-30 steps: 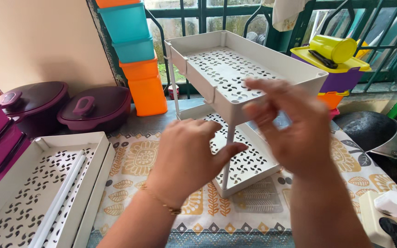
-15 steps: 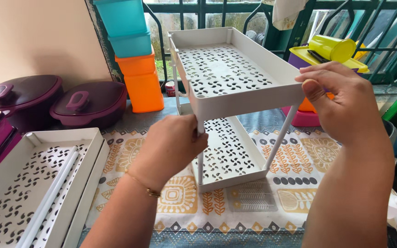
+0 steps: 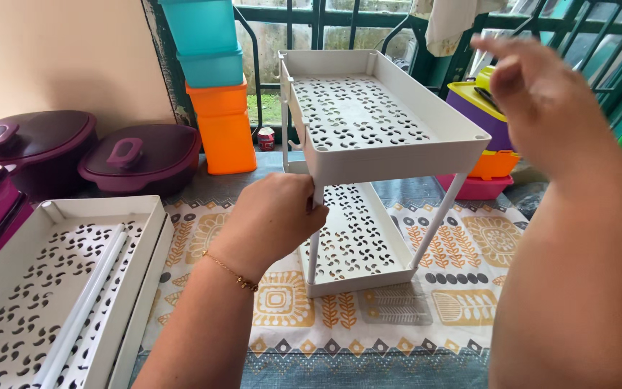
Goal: The person assembles a two-tier white plastic rack by inserting vertical support rods into corner sockets on perforated trays. They align and press each rod into place, then lift and reposition the trays to complete the structure.
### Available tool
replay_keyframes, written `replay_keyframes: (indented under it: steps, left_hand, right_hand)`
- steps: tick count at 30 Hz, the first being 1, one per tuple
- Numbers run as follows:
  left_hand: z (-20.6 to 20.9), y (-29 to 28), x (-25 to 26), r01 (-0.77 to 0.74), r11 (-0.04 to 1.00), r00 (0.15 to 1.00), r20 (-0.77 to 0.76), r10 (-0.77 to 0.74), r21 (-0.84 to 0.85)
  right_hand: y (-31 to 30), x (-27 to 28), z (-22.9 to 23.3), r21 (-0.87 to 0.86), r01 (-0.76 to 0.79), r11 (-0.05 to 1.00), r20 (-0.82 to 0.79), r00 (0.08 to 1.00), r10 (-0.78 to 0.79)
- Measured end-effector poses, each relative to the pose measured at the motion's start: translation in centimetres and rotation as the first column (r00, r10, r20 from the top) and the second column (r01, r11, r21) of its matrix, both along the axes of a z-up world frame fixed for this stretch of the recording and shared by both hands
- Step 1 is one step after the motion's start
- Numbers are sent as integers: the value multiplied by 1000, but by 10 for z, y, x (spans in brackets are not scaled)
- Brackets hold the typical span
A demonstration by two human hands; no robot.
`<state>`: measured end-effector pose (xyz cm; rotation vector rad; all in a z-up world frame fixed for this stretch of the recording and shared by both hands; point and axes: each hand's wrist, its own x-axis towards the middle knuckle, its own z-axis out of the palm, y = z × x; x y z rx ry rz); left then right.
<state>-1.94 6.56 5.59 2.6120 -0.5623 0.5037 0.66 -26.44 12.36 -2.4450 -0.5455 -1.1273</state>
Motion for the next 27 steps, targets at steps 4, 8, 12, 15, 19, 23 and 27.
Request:
replay_keyframes:
  steps: [4,8,12,15,19,23,27]
  left_hand:
    - [-3,2,2,23,1000,999,46,-24,8]
    - [-4,2,1,34,999,998,53,-36,27]
    - [-3,3,-2,19,999,997,70,-21,32]
    - [-4,2,0,34,999,997,63,-34,1]
    - [-10,4,2,43,999,996,73,-43,-2]
    - [-9,1,1,37,999,992,118,-35,-12]
    - [-9,1,3,34,999,996,80,-32,-18]
  right_hand:
    - [-25,49,19,-223,-70,972,66,994,86]
    - [-23,98,-2,-415,-56,908,-214,976,-37]
    - [6,106,-5,-453,-113,885,-377,923,-74]
    - [7,83,25,-492,-86,866,-234,972,-36]
    - [31,60,7,-428,33,903,-415,881,-229]
    - [39,61,-2,-431,-127,893,-356,934,-39]
    - [28,66,17,-432,-94,897,-211,978,1]
